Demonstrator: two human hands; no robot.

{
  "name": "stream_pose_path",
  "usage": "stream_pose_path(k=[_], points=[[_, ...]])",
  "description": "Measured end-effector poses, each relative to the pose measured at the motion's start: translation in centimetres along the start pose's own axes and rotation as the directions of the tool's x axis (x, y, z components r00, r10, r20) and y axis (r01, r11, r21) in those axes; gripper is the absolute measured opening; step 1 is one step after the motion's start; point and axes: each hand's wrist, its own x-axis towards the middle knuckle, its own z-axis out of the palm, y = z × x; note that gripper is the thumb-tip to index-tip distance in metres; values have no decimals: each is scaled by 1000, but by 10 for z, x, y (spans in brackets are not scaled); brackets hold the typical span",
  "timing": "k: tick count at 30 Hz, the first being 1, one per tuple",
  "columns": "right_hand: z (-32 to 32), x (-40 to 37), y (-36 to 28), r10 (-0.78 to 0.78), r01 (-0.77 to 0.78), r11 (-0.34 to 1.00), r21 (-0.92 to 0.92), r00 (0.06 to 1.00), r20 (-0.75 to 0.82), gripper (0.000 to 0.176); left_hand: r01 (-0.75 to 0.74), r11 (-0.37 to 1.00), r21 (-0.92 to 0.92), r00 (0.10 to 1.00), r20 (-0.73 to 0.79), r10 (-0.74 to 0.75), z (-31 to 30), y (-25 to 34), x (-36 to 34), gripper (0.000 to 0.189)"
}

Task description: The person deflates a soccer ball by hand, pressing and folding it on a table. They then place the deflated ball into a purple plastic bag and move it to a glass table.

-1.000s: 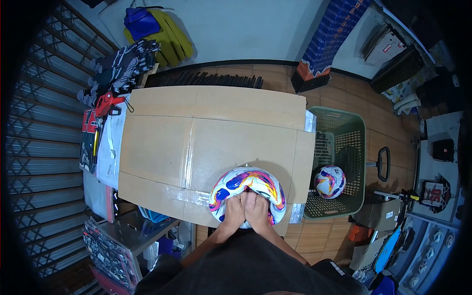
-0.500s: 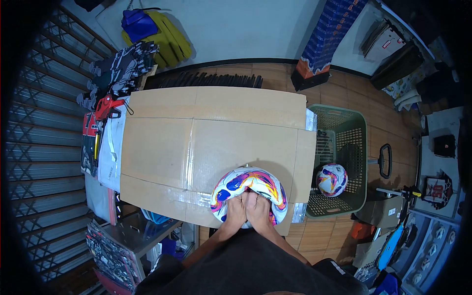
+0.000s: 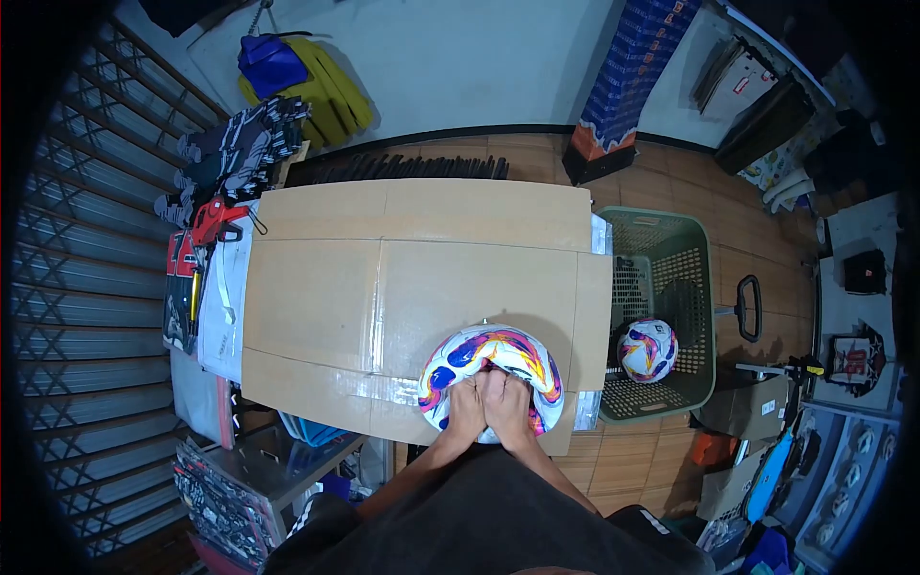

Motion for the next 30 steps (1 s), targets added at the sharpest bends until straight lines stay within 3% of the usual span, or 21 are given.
stream_pose_path(k=[3, 9, 15, 18, 21, 24, 27, 30], points=[[2, -1, 1, -44, 43, 995, -94, 999, -12, 24, 20, 1000, 8, 1000, 24, -20, 0, -11, -2, 32], [-4, 1, -6, -40, 42, 994, -100, 999, 27, 24, 1, 1000, -28, 1000, -14, -1, 2, -8, -2, 37], [-2, 0, -5, -118, 108, 979, -170, 992, -45, 23, 30, 998, -53, 999, 14, -29, 2, -9, -2, 36], [2, 2, -4, -111, 99, 990, -105, 987, -115, 20, 6, 999, -49, 1000, 25, -5, 0, -7, -1, 36], [-4, 4, -12, -159, 148, 966, -211, 986, -39, 20, 26, 997, -67, 1000, 7, -26, 1, -3, 0, 36], [3, 0, 1, -117, 107, 973, -207, 993, -35, 21, 62, 996, -60, 998, 27, -61, 0, -5, 0, 36], [1, 2, 0, -57, 50, 986, -160, 998, -39, 27, -21, 999, -42, 999, 25, 22, -1, -4, 3, 41], [-4, 7, -14, 65, -67, 997, -30, 996, -65, 31, 114, 992, -54, 992, 58, -111, -1, -6, 0, 40]])
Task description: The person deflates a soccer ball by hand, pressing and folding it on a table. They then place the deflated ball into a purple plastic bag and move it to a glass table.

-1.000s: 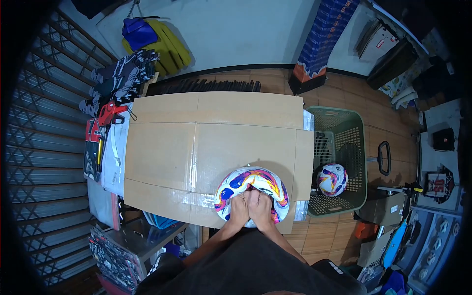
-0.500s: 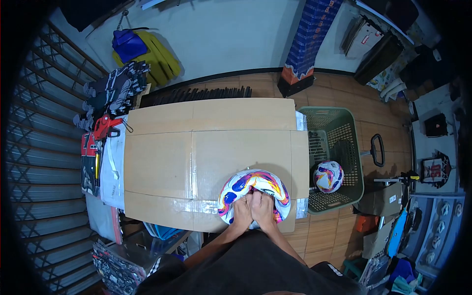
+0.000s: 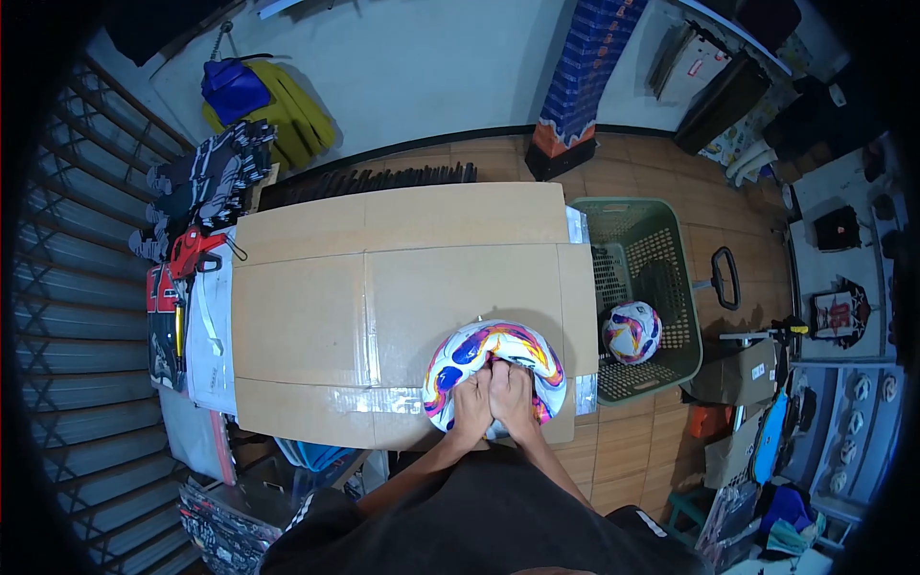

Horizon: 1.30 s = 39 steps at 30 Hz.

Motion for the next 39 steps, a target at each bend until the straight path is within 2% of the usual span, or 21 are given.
stream_pose_path(k=[1, 4, 5, 8, 9, 12, 13, 16, 17, 18, 19, 20, 21, 24, 27, 30, 31, 34, 38, 39], points=[[-3, 1, -6, 138, -139, 990, 37, 990, 43, 35, -14, 1000, -14, 1000, -2, 14, 0, 0, 1, 42], [-1, 2, -3, 122, -123, 991, 51, 992, 25, 33, 72, 994, -78, 997, -4, -72, -3, 15, 2, 48], [-4, 3, -3, 94, -94, 996, -1, 994, 54, 33, 74, 996, -41, 997, 37, -73, -7, 18, 3, 48], [-1, 3, 3, 69, -70, 997, 33, 997, 27, 33, 97, 993, -64, 946, 316, -71, -34, 9, 3, 44], [-4, 5, -4, 161, -164, 984, 66, 986, 41, 33, 228, 967, -109, 885, 436, -160, -47, 24, 0, 28], [-3, 6, -4, 56, -55, 998, -20, 998, 22, 35, 4, 999, -37, 890, 455, 13, -74, 82, -13, 12], [-1, 6, -2, 123, -124, 992, 18, 992, 7, 37, 8, 1000, -23, 908, 419, 3, -80, 86, -14, 8], [-1, 7, -6, 134, -134, 991, 19, 991, 26, 37, -79, 993, 87, 969, 239, 56, -91, 85, -15, 19], [0, 8, -11, 184, -184, 982, 34, 983, 3, 39, -12, 973, 230, 989, 146, -23, -93, 90, -14, 32], [0, 9, -11, 181, -181, 983, 35, 983, 7, 40, -167, 943, 287, 986, 61, 156, -90, 90, -7, 35], [-1, 10, -10, 178, -178, 983, 35, 984, 8, 41, -309, 883, 354, 942, -10, 334, -86, 88, 2, 38], [-1, 10, -9, 176, -177, 984, 36, 984, 8, 42, -432, 793, 429, 861, -66, 505, -83, 84, 9, 42], [2, 10, -9, 165, -164, 985, 51, 986, -27, 43, -414, 811, 414, 881, -43, 472, -82, 82, 13, 55], [-2, 12, -14, 198, -199, 980, 21, 980, 3, 41, -308, 928, 208, 951, 29, 309, -77, 66, 17, 60], [-4, 12, -19, 170, -170, 985, 27, 985, 12, 38, -222, 960, 172, 975, 35, 219, -77, 67, 16, 57], [4, 12, -4, 82, -82, 997, 10, 996, -18, 36, -245, 952, 186, 966, -41, 257, -72, 62, 18, 51], [4, 12, -1, 94, -94, 996, 2, 996, 7, 35, -231, 955, 183, 968, -50, 244, -72, 61, 17, 50], [8, 11, 3, 1, 0, 1000, 6, 998, -57, 38, -199, 965, 172, 974, -76, 214, -71, 59, 19, 47], [3, 8, -1, -32, 32, 999, 35, 999, -1, 38, -190, 970, 152, 975, -88, 205, -71, 63, 17, 46], [-1, 7, -4, -9, 5, 997, 73, 998, 59, 32, -193, 971, 145, 975, -87, 206, -71, 66, 16, 47]])
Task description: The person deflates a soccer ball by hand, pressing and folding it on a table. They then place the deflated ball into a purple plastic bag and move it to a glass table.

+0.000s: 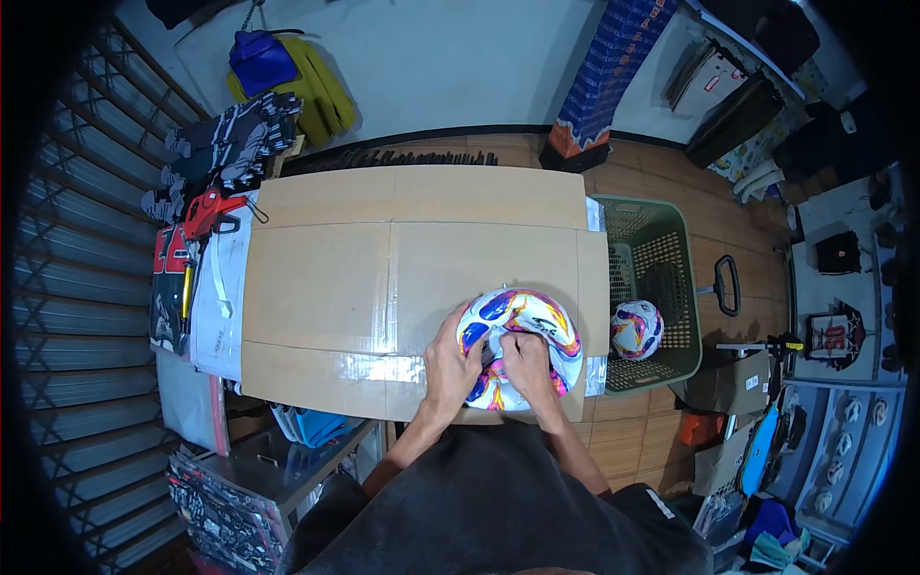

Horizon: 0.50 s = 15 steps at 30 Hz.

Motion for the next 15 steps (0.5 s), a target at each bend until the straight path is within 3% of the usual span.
stream_pose_path(k=[3, 4, 5, 7, 8, 11, 12, 15], points=[[-32, -6, -32, -53, 49, 999, 21, 981, 188, 20, 5, 1000, -4, 1000, 24, -5, -3, 1, 0, 47], [-43, -12, -39, 4, 15, 997, -75, 968, 249, 29, -53, 998, 41, 998, 36, 51, -5, -1, -1, 51], [-54, -16, -52, -163, 184, 976, -119, 973, 165, 32, -95, 994, 51, 995, 44, 93, -8, -1, 0, 52], [-76, -27, -73, -477, 465, 848, -253, 879, 15, 38, -175, 983, 62, 982, 77, 170, -13, -3, 0, 55], [-88, -31, -60, -446, 472, 841, -263, 881, 155, 71, -177, 983, 47, 969, 180, 166, -18, -10, 1, 78], [-115, -30, -66, -376, 524, 525, -671, 850, 370, 120, -452, 869, 202, 869, 321, 377, -40, 23, -6, 116], [-116, -29, -43, -271, 520, 585, -623, 849, 455, 149, -485, 836, 257, 829, 438, 346, -45, 25, -11, 146], [-110, -23, -15, -396, 551, 733, -400, 823, 408, 150, -577, 744, 337, 764, 544, 346, -41, 6, -17, 143]])
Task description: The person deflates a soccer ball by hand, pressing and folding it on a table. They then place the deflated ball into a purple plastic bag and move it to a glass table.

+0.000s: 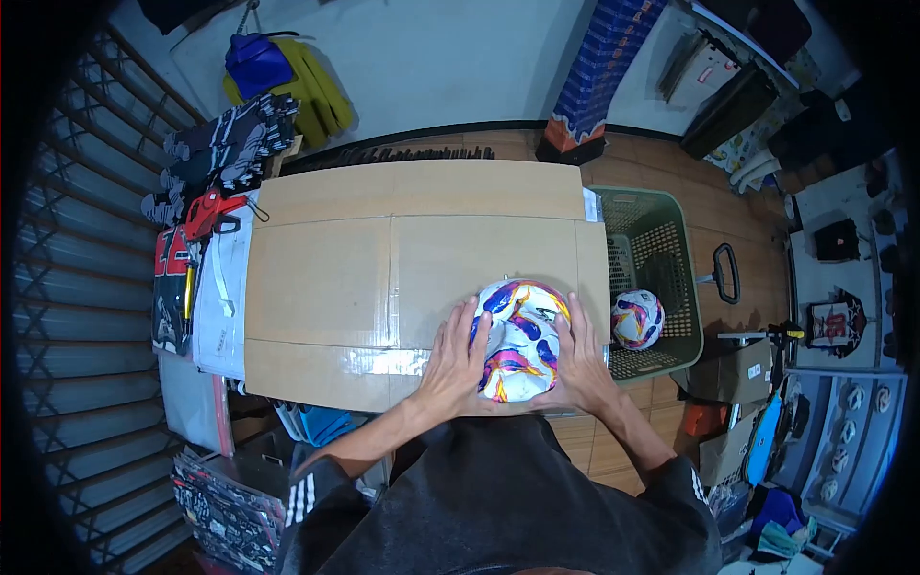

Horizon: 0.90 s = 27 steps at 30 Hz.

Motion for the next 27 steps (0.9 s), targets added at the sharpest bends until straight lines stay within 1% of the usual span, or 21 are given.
stream_pose_path(k=[1, 4, 5, 7, 10, 14, 20, 23, 26, 27], points=[[1, 1, -2, -28, 28, 1000, 4, 1000, 5, 155, 2, 997, -79, 1000, -10, -3, 1, -2, 1, 144], [2, 2, -9, 57, -58, 998, 34, 998, 15, 157, 3, 996, -91, 998, -58, -8, 10, -1, 0, 143], [0, 3, -15, 76, -76, 997, 18, 997, -2, 155, 7, 995, -99, 997, -73, -14, 14, -2, 0, 143], [3, 4, -16, 105, -104, 994, 35, 994, -23, 150, 19, 993, -117, 995, -93, -30, 21, -4, -2, 142], [9, 4, -13, 137, -132, 989, 64, 988, -69, 140, 47, 985, -165, 985, -156, -74, 29, -4, -1, 129], [19, 3, -13, 193, -175, 975, 136, 972, -135, 123, 96, 982, -162, 978, -170, -124, 35, -6, 0, 120], [19, 13, -14, 263, -243, 960, 136, 952, -157, 107, 132, 975, -179, 962, -215, -169, 38, -9, 5, 100], [22, 14, -12, 253, -231, 964, 135, 951, -179, 101, 140, 969, -205, 953, -239, -188, 38, -10, 7, 91], [26, 15, -8, 255, -236, 965, 118, 949, -184, 98, 148, 959, -242, 944, -255, -210, 39, -11, 9, 86], [25, 15, -7, 258, -243, 965, 102, 951, -170, 100, 152, 957, -245, 940, -264, -217, 41, -11, 9, 85]])
